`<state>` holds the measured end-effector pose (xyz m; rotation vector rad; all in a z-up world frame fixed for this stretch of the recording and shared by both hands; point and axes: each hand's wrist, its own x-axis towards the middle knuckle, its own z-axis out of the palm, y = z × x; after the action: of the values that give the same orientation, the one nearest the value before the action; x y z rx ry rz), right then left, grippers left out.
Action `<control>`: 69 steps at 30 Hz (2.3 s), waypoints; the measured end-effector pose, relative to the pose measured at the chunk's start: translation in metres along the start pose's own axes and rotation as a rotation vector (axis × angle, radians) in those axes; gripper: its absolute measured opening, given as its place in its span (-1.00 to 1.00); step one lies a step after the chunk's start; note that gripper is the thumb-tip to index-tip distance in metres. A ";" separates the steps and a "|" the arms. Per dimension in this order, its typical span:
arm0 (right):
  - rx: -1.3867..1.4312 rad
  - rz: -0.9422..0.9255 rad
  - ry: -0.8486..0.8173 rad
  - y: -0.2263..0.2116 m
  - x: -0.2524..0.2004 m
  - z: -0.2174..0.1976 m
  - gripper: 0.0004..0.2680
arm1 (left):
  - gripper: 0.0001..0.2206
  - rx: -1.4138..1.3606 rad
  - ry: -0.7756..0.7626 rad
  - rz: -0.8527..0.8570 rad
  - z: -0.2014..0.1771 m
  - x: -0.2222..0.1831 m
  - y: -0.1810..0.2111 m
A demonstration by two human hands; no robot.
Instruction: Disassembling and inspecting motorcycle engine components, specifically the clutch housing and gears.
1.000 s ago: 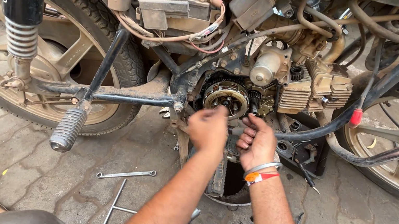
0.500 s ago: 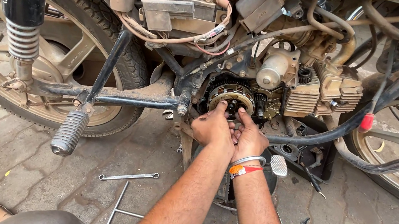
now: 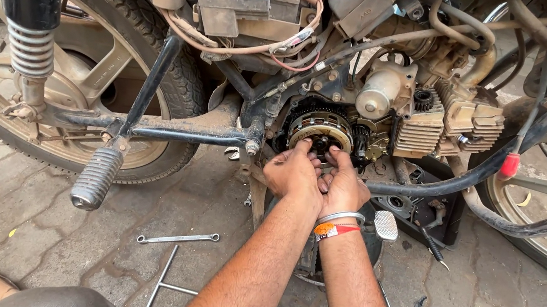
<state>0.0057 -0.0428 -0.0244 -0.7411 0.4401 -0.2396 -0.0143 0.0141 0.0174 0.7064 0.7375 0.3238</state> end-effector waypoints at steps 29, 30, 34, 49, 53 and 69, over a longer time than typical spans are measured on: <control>0.503 -0.138 -0.665 -0.047 -0.025 -0.030 -0.92 | -0.88 -0.258 -0.620 0.094 -0.016 -0.062 0.005; 0.480 -0.116 -0.549 -0.064 -0.052 -0.017 -0.92 | -0.85 -0.238 -0.673 0.064 -0.016 -0.069 0.008; 0.572 -0.143 -0.618 -0.075 -0.032 -0.035 -0.73 | -0.77 -0.143 -0.783 0.092 -0.015 -0.075 -0.002; 0.650 -0.096 -0.634 -0.128 -0.058 -0.045 -0.67 | -0.86 0.412 -0.906 1.295 -0.015 -0.126 0.062; 0.562 -0.143 -0.628 -0.120 -0.054 -0.056 -0.66 | -0.81 0.595 -0.981 1.628 -0.012 -0.140 0.071; 0.748 0.019 -0.809 -0.120 -0.063 -0.061 -0.68 | -0.88 0.930 -0.945 1.805 -0.003 -0.136 0.061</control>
<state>-0.0852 -0.1420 0.0383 -0.0557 -0.4094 -0.0569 -0.1142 -0.0085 0.1251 2.1054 -0.9694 1.1632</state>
